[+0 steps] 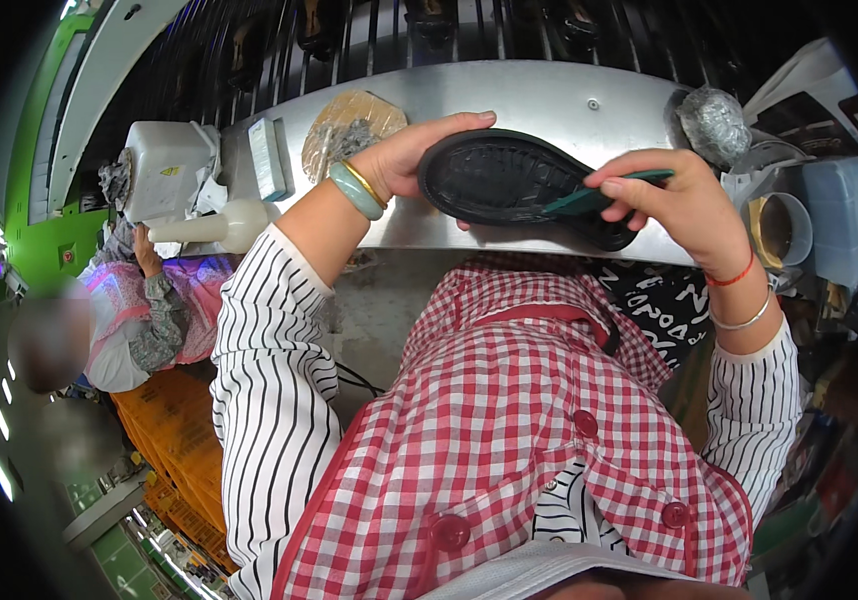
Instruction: The person applies adhesive to shoe soles using a brush, dipping the brush into a container of glue and brushing it over each sole before placing it onto a conveyor belt.
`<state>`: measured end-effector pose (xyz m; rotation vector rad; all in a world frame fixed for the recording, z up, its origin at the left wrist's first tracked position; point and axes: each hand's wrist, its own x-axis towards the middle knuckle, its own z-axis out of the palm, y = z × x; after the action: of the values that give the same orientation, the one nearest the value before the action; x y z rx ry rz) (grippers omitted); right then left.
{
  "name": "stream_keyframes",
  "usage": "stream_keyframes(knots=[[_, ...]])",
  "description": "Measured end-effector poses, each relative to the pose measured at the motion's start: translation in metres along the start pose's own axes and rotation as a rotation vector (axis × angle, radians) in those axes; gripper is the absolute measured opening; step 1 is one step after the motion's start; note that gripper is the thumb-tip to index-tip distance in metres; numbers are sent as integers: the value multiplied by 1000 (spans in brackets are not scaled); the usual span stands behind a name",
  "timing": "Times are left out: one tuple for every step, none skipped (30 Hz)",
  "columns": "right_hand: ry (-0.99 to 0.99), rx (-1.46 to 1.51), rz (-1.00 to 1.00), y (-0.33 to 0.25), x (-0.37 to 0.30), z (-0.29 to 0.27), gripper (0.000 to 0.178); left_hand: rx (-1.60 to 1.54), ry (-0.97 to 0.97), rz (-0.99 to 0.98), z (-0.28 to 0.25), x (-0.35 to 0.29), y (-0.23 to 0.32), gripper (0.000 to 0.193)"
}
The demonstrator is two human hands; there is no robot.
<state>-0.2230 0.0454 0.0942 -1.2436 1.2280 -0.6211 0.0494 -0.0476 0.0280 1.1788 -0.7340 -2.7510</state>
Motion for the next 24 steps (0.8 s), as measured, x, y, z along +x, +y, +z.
stream_keyframes(knots=[[39, 0, 8, 5, -8, -4, 17, 0, 0, 18, 0, -1, -4, 58], [57, -8, 4, 10, -16, -12, 17, 10, -7, 38, -1, 2, -4, 58], [125, 34, 1, 15, -24, -17, 18, 35, 2, 71, -4, 3, -8, 57], [193, 77, -4, 16, -32, -21, 18, 47, -5, 79, -3, 1, -13, 57], [288, 165, -103, 16, -42, -22, 19, -83, -38, 130, 2, 1, -20, 57], [332, 239, -195, 14, -47, -23, 20, -217, -63, 181, 6, 0, -29, 57], [382, 328, -234, 12, -50, -19, 21, -248, -192, 243, 4, 4, -41, 59], [429, 415, -277, 7, -51, -12, 21, -232, -203, 243, 13, 6, -50, 59], [458, 406, -322, 8, -49, -4, 21, -340, -198, 338, 27, 11, -58, 61], [486, 396, -368, 10, -46, 5, 22, -449, -193, 433, 37, 17, -63, 64], [439, 379, -419, 10, -44, 14, 21, -474, -176, 478, 36, 23, -70, 66], [446, 329, -444, 10, -42, 23, 19, -455, -189, 473, 43, 26, -70, 66], [522, 179, -470, 12, -39, 33, 18, -423, -233, 514, 51, 28, -69, 65], [534, -225, -715, 24, -33, 33, 21, -391, -272, 555, 60, 26, -69, 64], [515, -408, -743, 24, -38, 44, 24, -479, -290, 541, 62, 24, -68, 65], [532, -538, -824, 28, -41, 55, 23, -467, -295, 540, 64, 25, -67, 65], [473, -490, -829, 29, -48, 59, 20, -396, -287, 591, 67, 26, -65, 67], [414, -442, -833, 30, -53, 60, 18, -325, -278, 640, 69, 27, -64, 68], [426, -443, -837, 30, -55, 59, 18, -305, -373, 623, 64, 26, -63, 69], [422, -96, -690, 31, -58, 57, 16, -294, -376, 613, 59, 28, -68, 69], [407, 248, -534, 31, -61, 55, 15, -298, -320, 642, 54, 29, -76, 69], [494, 324, -555, 28, -58, 45, 16, -302, -262, 671, 52, 29, -80, 69], [583, 337, -584, 23, -55, 41, 16, -268, -264, 676, 52, 27, -83, 71], [674, 348, -614, 19, -51, 38, 16, -262, -268, 663, 53, 28, -85, 71]])
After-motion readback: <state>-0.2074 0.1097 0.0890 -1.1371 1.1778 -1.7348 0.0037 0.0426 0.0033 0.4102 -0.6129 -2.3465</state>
